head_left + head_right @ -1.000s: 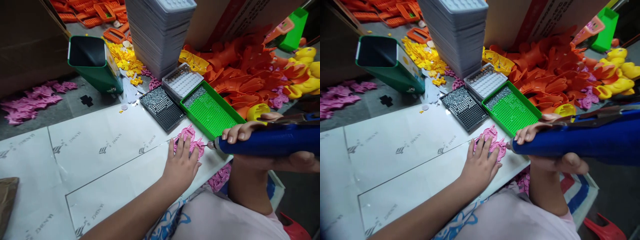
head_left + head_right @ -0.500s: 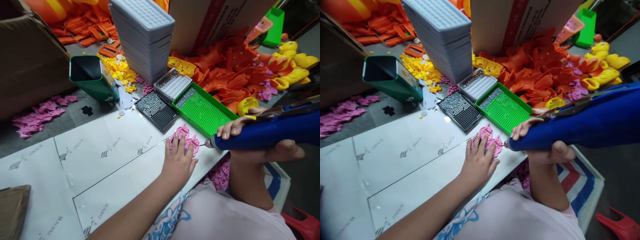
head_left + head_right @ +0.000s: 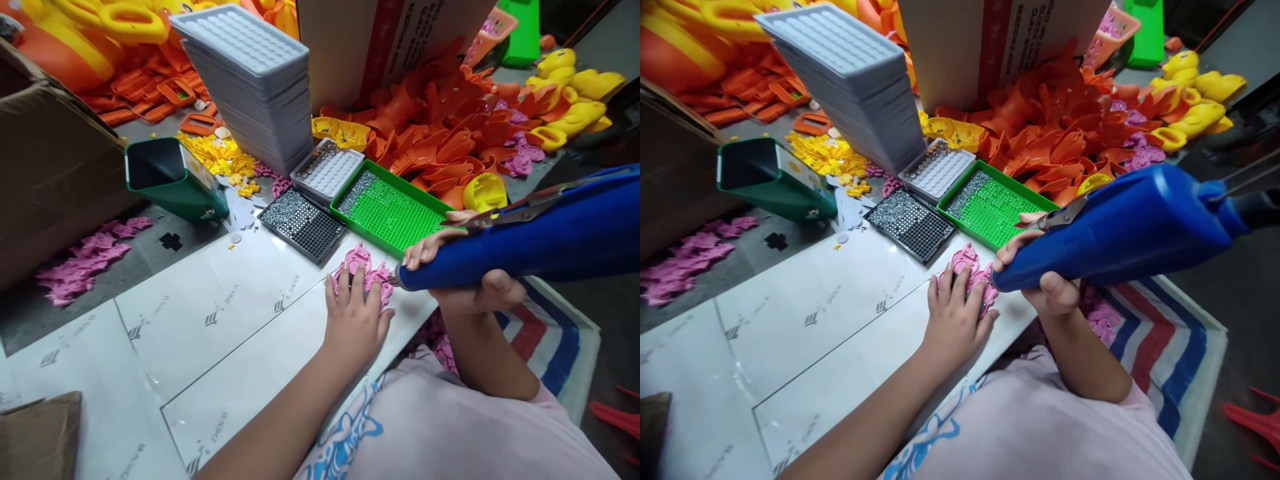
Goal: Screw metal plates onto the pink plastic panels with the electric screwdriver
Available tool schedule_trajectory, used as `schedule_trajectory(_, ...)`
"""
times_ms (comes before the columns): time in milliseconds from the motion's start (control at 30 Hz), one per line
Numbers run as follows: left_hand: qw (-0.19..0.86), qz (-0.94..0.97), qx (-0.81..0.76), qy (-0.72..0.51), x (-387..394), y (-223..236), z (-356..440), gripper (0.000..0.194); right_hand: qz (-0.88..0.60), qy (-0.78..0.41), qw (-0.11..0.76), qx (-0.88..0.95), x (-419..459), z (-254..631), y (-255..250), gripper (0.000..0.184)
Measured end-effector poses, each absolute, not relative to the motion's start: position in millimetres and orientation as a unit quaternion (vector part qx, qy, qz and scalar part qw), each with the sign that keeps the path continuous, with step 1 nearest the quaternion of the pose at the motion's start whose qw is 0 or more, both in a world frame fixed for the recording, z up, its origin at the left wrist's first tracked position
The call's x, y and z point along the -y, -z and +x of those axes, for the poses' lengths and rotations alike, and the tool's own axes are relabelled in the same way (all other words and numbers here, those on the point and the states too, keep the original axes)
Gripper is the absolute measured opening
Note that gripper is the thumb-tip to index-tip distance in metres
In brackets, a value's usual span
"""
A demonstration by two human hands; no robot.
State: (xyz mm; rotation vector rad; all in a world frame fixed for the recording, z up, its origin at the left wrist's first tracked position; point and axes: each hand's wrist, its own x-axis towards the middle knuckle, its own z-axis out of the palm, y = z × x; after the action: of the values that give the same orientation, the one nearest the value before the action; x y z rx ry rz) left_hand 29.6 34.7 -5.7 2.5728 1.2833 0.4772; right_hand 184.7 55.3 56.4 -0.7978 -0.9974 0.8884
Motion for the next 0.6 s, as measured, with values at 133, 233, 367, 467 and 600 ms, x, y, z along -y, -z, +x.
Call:
schedule_trajectory(133,0.112,0.876,-0.439,-0.168,-34.3,5.9,30.2,0.046,-0.373,-0.403,0.698,0.459,-55.3,181.0,-56.4,0.043)
schedule_trajectory(233,0.112,0.876,-0.438,-0.169,-34.0,6.9,30.5,0.046,-0.38,-0.401,0.696,0.459,-56.1,182.6,-55.0,0.042)
schedule_trajectory(367,0.114,0.877,-0.436,-0.166,-34.3,7.5,30.1,0.045,-0.385,-0.404,0.704,0.44,-57.0,185.3,-52.0,0.047)
schedule_trajectory(467,0.115,0.877,-0.437,-0.166,-34.3,7.7,29.4,0.046,-0.377,-0.405,0.706,0.442,-57.6,184.5,-51.7,0.044)
schedule_trajectory(600,0.113,0.876,-0.437,-0.171,-33.7,8.2,29.3,0.046,-0.38,-0.396,0.708,0.445,-56.8,183.2,-52.6,0.041)
